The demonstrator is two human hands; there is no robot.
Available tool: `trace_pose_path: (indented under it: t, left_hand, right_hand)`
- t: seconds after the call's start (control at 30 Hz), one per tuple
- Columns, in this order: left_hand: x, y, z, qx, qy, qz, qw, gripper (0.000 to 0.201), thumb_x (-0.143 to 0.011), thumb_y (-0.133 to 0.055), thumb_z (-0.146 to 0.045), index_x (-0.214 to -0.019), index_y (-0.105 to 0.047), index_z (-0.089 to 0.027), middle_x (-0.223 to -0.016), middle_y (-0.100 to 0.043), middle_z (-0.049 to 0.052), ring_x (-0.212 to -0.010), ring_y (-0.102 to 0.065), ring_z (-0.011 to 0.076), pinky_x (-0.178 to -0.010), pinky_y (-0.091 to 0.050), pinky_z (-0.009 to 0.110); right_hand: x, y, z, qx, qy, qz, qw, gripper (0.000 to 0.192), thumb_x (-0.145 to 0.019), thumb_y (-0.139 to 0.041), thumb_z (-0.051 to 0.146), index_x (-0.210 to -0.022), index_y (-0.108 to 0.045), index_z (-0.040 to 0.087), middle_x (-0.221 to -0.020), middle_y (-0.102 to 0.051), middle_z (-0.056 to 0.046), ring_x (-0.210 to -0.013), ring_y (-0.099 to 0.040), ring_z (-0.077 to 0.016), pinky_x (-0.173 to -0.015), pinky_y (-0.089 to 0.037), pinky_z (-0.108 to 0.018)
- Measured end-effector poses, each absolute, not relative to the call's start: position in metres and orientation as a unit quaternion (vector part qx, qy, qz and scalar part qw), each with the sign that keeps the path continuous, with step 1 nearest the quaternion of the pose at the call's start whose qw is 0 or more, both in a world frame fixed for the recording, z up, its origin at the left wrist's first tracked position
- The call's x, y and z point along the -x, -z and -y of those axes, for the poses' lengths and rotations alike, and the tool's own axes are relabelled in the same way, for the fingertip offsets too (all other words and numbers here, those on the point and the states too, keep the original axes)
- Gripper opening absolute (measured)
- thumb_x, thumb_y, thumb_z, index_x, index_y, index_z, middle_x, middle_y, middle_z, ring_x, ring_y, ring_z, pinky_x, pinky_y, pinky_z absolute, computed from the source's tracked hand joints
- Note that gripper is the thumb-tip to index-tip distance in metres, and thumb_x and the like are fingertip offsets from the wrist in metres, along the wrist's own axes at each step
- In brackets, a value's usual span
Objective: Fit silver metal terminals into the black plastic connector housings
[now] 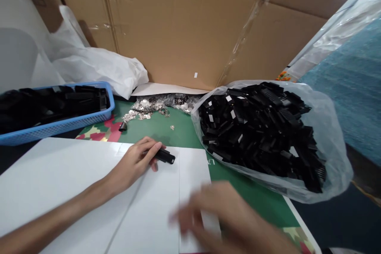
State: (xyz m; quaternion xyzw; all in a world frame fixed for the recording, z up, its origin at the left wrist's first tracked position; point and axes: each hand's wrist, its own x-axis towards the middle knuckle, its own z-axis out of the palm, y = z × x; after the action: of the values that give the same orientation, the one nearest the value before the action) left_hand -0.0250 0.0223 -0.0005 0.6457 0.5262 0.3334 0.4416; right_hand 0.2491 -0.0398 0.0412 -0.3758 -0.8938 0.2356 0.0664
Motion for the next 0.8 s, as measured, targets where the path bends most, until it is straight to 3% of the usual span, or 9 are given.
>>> trace_pose_path:
  t: [0.07,0.1,0.17,0.23,0.33,0.47,0.57,0.67,0.8]
  left_hand:
    - [0.025,0.001,-0.023,-0.643,-0.341,-0.517,0.45,0.041,-0.1,-0.055,-0.058,-0.107,-0.075,-0.023,-0.102,-0.061,0.003,-0.067,-0.068,0.0127,-0.074,-0.06,0.031]
    - [0.025,0.0,-0.024,-0.646,-0.345,-0.512,0.449,0.039,-0.096,-0.061,-0.058,-0.111,-0.074,-0.025,-0.106,-0.06,0.003,-0.07,-0.068,0.013,-0.076,-0.062,0.032]
    - [0.025,0.0,-0.025,-0.654,-0.351,-0.503,0.442,0.044,-0.087,-0.074,-0.057,-0.12,-0.072,-0.028,-0.112,-0.059,0.004,-0.076,-0.068,0.0142,-0.079,-0.064,0.032]
    - [0.026,0.001,-0.025,-0.66,-0.356,-0.499,0.434,0.046,-0.085,-0.077,-0.054,-0.122,-0.071,-0.028,-0.113,-0.06,0.004,-0.078,-0.067,0.0147,-0.081,-0.064,0.033]
    - [0.027,0.002,-0.025,-0.661,-0.363,-0.496,0.431,0.038,-0.09,-0.073,-0.052,-0.119,-0.073,-0.028,-0.109,-0.063,0.004,-0.077,-0.066,0.0149,-0.076,-0.064,0.031]
    - [0.028,-0.001,-0.021,-0.664,-0.393,-0.483,0.414,0.034,-0.091,-0.073,-0.049,-0.118,-0.073,-0.028,-0.11,-0.069,0.004,-0.087,-0.068,0.0184,-0.079,-0.063,0.032]
    - [0.028,-0.006,-0.018,-0.703,-0.398,-0.476,0.346,0.029,-0.092,-0.074,-0.045,-0.116,-0.075,-0.029,-0.11,-0.074,0.004,-0.089,-0.068,0.0189,-0.073,-0.058,0.029]
    - [0.027,-0.007,-0.015,-0.698,-0.396,-0.486,0.345,0.03,-0.09,-0.077,-0.043,-0.116,-0.075,-0.029,-0.106,-0.078,0.002,-0.086,-0.069,0.0192,-0.072,-0.055,0.029]
    - [0.026,-0.003,-0.014,-0.646,-0.425,-0.48,0.415,0.031,-0.087,-0.081,-0.04,-0.115,-0.075,-0.028,-0.109,-0.078,0.002,-0.098,-0.071,0.021,-0.086,-0.056,0.031]
  right_hand:
    - [-0.225,-0.039,-0.029,0.369,-0.265,0.883,0.114,0.036,-0.11,-0.04,0.032,-0.134,-0.066,0.036,-0.114,-0.074,0.0,-0.09,-0.07,-0.0172,-0.075,-0.056,-0.03]
    - [-0.212,-0.033,-0.06,0.38,-0.316,0.852,0.174,0.034,-0.109,-0.041,0.027,-0.125,-0.071,0.028,-0.106,-0.074,-0.002,-0.081,-0.068,-0.0156,-0.07,-0.055,-0.028]
    - [-0.192,-0.017,-0.111,0.426,-0.317,0.809,0.253,0.02,-0.101,-0.055,0.018,-0.106,-0.075,0.02,-0.102,-0.071,-0.004,-0.075,-0.063,-0.0129,-0.072,-0.052,-0.026]
    - [-0.181,-0.001,-0.141,0.455,-0.302,0.79,0.28,0.011,-0.092,-0.069,0.014,-0.102,-0.073,0.015,-0.103,-0.067,-0.006,-0.072,-0.057,-0.0114,-0.075,-0.05,-0.028]
    - [-0.179,0.012,-0.155,0.462,-0.303,0.782,0.288,0.012,-0.084,-0.081,0.018,-0.093,-0.073,0.014,-0.096,-0.065,-0.004,-0.071,-0.055,-0.0112,-0.075,-0.049,-0.028]
    - [-0.185,0.01,-0.15,0.438,-0.322,0.791,0.28,0.01,-0.085,-0.081,0.02,-0.08,-0.072,0.016,-0.086,-0.065,-0.001,-0.071,-0.057,-0.0117,-0.072,-0.047,-0.026]
    - [-0.188,0.008,-0.147,0.425,-0.326,0.797,0.279,0.003,-0.087,-0.077,0.017,-0.088,-0.074,0.017,-0.089,-0.064,-0.001,-0.073,-0.057,-0.0115,-0.072,-0.047,-0.025]
    - [-0.188,0.011,-0.146,0.413,-0.331,0.799,0.285,0.013,-0.089,-0.076,0.017,-0.101,-0.077,0.018,-0.093,-0.062,-0.001,-0.074,-0.057,-0.0112,-0.072,-0.047,-0.025]
    - [-0.189,0.014,-0.142,0.401,-0.341,0.795,0.301,0.002,-0.087,-0.079,0.018,-0.088,-0.08,0.018,-0.087,-0.063,-0.001,-0.074,-0.056,-0.0116,-0.071,-0.046,-0.025]
